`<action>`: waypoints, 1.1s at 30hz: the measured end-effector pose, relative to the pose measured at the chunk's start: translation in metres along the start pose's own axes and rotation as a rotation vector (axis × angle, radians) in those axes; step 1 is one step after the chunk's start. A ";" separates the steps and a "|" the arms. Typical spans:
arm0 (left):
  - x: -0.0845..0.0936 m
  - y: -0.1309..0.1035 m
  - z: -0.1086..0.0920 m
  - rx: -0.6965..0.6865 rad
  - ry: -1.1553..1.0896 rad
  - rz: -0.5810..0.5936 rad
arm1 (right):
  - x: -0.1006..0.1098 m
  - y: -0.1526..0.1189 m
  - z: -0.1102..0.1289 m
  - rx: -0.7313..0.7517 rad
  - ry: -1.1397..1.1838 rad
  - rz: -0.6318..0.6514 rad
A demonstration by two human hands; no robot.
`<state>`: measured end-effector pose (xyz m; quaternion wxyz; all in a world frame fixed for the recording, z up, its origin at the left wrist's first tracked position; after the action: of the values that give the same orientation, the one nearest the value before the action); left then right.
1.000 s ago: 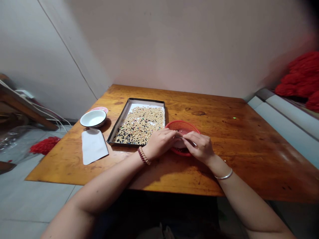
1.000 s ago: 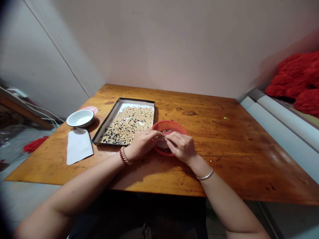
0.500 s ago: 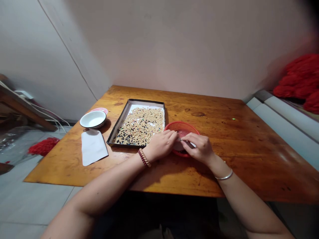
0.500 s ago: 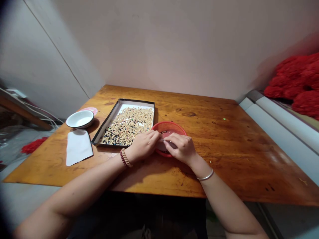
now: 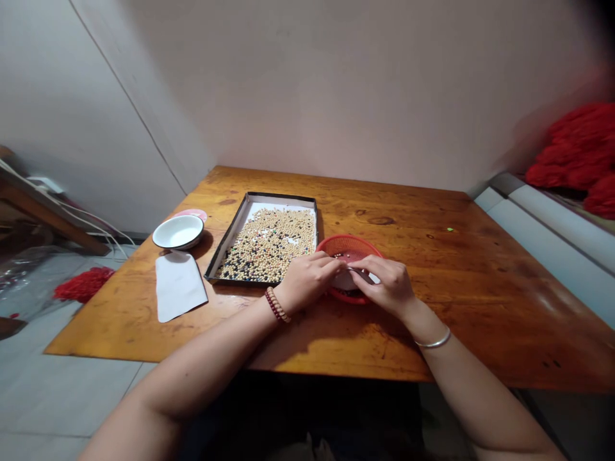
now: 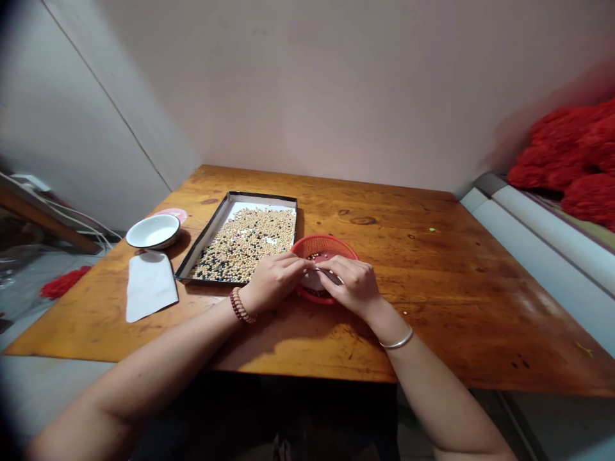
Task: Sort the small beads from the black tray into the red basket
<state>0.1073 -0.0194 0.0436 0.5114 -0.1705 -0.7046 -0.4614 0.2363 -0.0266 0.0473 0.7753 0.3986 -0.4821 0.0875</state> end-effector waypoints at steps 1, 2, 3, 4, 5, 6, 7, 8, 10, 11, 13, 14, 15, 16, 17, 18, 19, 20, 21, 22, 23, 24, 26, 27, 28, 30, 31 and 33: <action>0.002 -0.001 0.000 -0.002 -0.008 -0.020 | 0.000 0.000 0.000 -0.006 -0.003 -0.001; 0.003 -0.001 0.000 -0.002 -0.016 -0.034 | 0.000 0.000 -0.001 -0.012 0.000 0.000; 0.004 -0.002 0.001 0.001 -0.024 -0.042 | 0.000 0.001 -0.001 -0.020 0.010 0.005; 0.004 -0.002 0.001 0.005 -0.031 -0.047 | -0.001 0.001 -0.002 -0.027 0.029 0.011; 0.004 -0.003 0.002 0.009 -0.035 -0.049 | -0.002 0.001 -0.002 -0.034 0.059 0.022; 0.004 -0.003 0.002 0.011 -0.037 -0.050 | -0.004 0.001 -0.002 -0.042 0.092 0.034; 0.004 -0.003 0.003 0.014 -0.037 -0.051 | -0.005 0.002 -0.003 -0.052 0.124 0.044; 0.003 -0.004 0.003 0.017 -0.034 -0.052 | -0.007 0.002 -0.004 -0.063 0.153 0.053; 0.002 -0.004 0.003 0.018 -0.029 -0.048 | -0.009 0.002 -0.005 -0.088 0.195 0.065; 0.001 -0.004 0.003 0.015 -0.028 -0.041 | -0.010 0.002 -0.006 -0.098 0.210 0.067; 0.000 -0.004 0.003 0.008 -0.028 -0.028 | -0.011 0.002 -0.007 -0.112 0.236 0.068; -0.001 -0.004 0.003 0.006 -0.028 -0.024 | -0.011 0.002 -0.008 -0.115 0.245 0.066; -0.001 -0.004 0.003 0.006 -0.029 -0.021 | -0.011 0.002 -0.008 -0.117 0.251 0.062; -0.002 -0.004 0.003 0.011 -0.029 -0.020 | -0.011 0.002 -0.008 -0.116 0.254 0.059; -0.002 -0.004 0.004 0.018 -0.029 -0.020 | -0.011 0.002 -0.008 -0.114 0.254 0.056; -0.002 -0.004 0.004 0.025 -0.027 -0.023 | -0.011 0.002 -0.008 -0.110 0.254 0.052; -0.002 -0.004 0.004 0.030 -0.025 -0.027 | -0.010 0.002 -0.008 -0.106 0.255 0.049; -0.002 -0.003 0.004 0.033 -0.023 -0.031 | -0.011 0.002 -0.008 -0.105 0.259 0.047; -0.002 -0.003 0.004 0.034 -0.020 -0.034 | -0.011 0.002 -0.009 -0.107 0.267 0.048; -0.002 -0.003 0.004 0.033 -0.018 -0.037 | -0.011 0.002 -0.010 -0.110 0.280 0.051; -0.001 -0.003 0.003 0.030 -0.016 -0.039 | -0.012 0.003 -0.011 -0.114 0.293 0.056; -0.001 -0.003 0.003 0.025 -0.012 -0.038 | -0.013 0.003 -0.011 -0.119 0.307 0.063; 0.000 -0.002 0.002 0.012 -0.001 -0.030 | -0.014 0.004 -0.012 -0.130 0.332 0.077; 0.000 -0.002 0.002 0.007 0.008 -0.025 | -0.014 0.004 -0.012 -0.138 0.343 0.080; 0.000 -0.002 0.001 0.005 0.019 -0.020 | -0.014 0.004 -0.013 -0.147 0.355 0.081; 0.001 -0.001 0.000 0.005 0.045 -0.014 | -0.015 0.004 -0.014 -0.166 0.377 0.086; 0.002 -0.001 0.000 0.007 0.057 -0.013 | -0.016 0.004 -0.014 -0.173 0.383 0.088; 0.003 0.000 -0.001 0.006 0.069 -0.005 | -0.017 0.003 -0.015 -0.181 0.382 0.089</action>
<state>0.1065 -0.0209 0.0460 0.5348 -0.1514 -0.6882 -0.4662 0.2360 -0.0098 0.0320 0.8805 0.2818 -0.3496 0.1521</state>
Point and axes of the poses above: each hand's wrist, its own y-axis towards the middle knuckle, its own x-axis out of the back of the hand, z = x × y, the point moved 8 cm from there along y, towards the middle knuckle, and after that the axes turned 11 degrees about z, right-handed, at the moved point
